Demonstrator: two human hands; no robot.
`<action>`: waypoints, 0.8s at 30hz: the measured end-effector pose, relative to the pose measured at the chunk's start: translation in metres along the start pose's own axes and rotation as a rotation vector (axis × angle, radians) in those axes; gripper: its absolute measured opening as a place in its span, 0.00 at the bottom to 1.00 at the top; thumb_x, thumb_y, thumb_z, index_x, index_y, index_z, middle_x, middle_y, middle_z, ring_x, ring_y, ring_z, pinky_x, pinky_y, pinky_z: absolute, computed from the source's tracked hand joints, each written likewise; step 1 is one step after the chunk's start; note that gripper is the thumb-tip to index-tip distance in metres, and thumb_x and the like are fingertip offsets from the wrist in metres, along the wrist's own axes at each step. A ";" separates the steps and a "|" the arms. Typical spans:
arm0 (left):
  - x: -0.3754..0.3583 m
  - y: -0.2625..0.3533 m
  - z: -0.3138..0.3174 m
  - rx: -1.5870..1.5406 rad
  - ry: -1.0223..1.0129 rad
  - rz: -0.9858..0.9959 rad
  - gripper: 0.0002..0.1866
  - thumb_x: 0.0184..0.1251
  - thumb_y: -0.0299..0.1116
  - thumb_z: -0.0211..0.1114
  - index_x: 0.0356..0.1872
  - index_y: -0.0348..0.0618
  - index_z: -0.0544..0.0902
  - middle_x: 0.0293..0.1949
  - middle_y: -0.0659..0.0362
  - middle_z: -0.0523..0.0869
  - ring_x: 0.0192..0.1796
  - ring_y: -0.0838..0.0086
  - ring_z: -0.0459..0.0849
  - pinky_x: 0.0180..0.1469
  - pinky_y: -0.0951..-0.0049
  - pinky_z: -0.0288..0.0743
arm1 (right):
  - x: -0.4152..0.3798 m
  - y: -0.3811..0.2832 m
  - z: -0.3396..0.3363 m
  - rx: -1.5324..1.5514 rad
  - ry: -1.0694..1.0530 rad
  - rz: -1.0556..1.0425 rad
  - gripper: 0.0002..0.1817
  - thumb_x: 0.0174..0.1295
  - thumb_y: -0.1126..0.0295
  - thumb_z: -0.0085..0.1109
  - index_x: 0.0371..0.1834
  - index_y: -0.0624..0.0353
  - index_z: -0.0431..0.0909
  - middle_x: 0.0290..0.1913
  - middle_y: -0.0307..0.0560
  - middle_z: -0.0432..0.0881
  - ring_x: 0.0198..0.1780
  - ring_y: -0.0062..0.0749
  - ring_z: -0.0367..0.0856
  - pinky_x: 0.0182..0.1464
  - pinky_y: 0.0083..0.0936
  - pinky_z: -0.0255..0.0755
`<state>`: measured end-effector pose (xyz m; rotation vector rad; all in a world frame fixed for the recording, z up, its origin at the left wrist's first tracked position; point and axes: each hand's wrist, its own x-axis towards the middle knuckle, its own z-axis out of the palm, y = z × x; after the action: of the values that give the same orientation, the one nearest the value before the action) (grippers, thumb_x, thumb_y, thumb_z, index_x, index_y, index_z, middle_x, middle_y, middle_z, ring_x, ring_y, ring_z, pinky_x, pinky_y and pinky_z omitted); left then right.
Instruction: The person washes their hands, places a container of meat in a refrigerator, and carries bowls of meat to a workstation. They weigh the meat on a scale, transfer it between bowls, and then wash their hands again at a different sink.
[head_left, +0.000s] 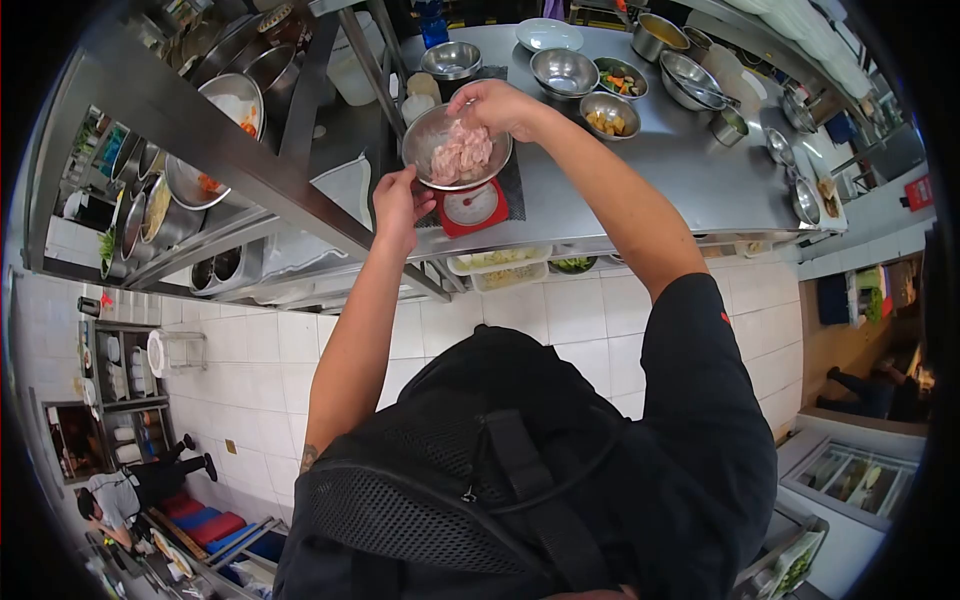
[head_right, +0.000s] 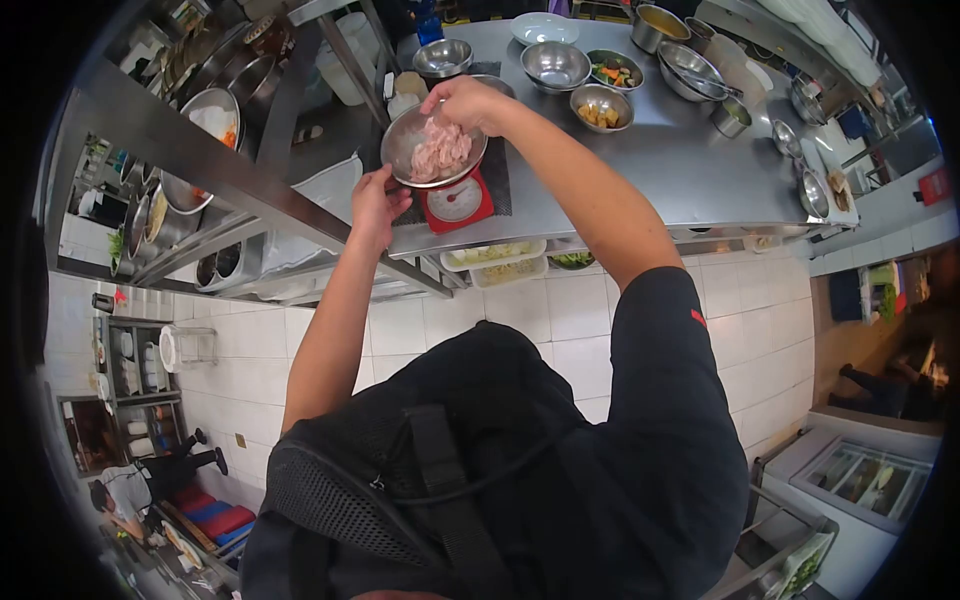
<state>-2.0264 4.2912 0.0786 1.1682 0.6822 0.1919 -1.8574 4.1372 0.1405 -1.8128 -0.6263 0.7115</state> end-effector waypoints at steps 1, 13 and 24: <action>0.000 0.001 0.002 0.018 0.004 0.015 0.12 0.69 0.38 0.61 0.43 0.41 0.75 0.37 0.59 0.78 0.32 0.74 0.81 0.32 0.75 0.79 | -0.002 0.001 0.003 -0.006 -0.006 0.005 0.14 0.55 0.76 0.63 0.45 0.62 0.80 0.33 0.37 0.80 0.31 0.18 0.75 0.31 0.18 0.69; -0.006 -0.002 -0.004 -0.125 0.018 0.031 0.11 0.69 0.38 0.61 0.41 0.42 0.75 0.35 0.61 0.78 0.33 0.78 0.78 0.34 0.76 0.79 | 0.010 0.004 -0.003 0.389 -0.130 0.086 0.17 0.58 0.78 0.63 0.52 0.58 0.77 0.42 0.39 0.83 0.40 0.23 0.80 0.42 0.20 0.75; -0.005 -0.004 -0.007 -0.132 0.030 0.018 0.10 0.70 0.37 0.60 0.41 0.41 0.76 0.36 0.61 0.78 0.34 0.78 0.78 0.35 0.76 0.79 | 0.004 -0.009 0.005 0.480 -0.065 0.041 0.11 0.53 0.76 0.58 0.41 0.63 0.78 0.35 0.44 0.80 0.37 0.26 0.78 0.38 0.26 0.75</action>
<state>-2.0352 4.2928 0.0753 1.0467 0.6758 0.2664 -1.8591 4.1462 0.1474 -1.3659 -0.4161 0.8682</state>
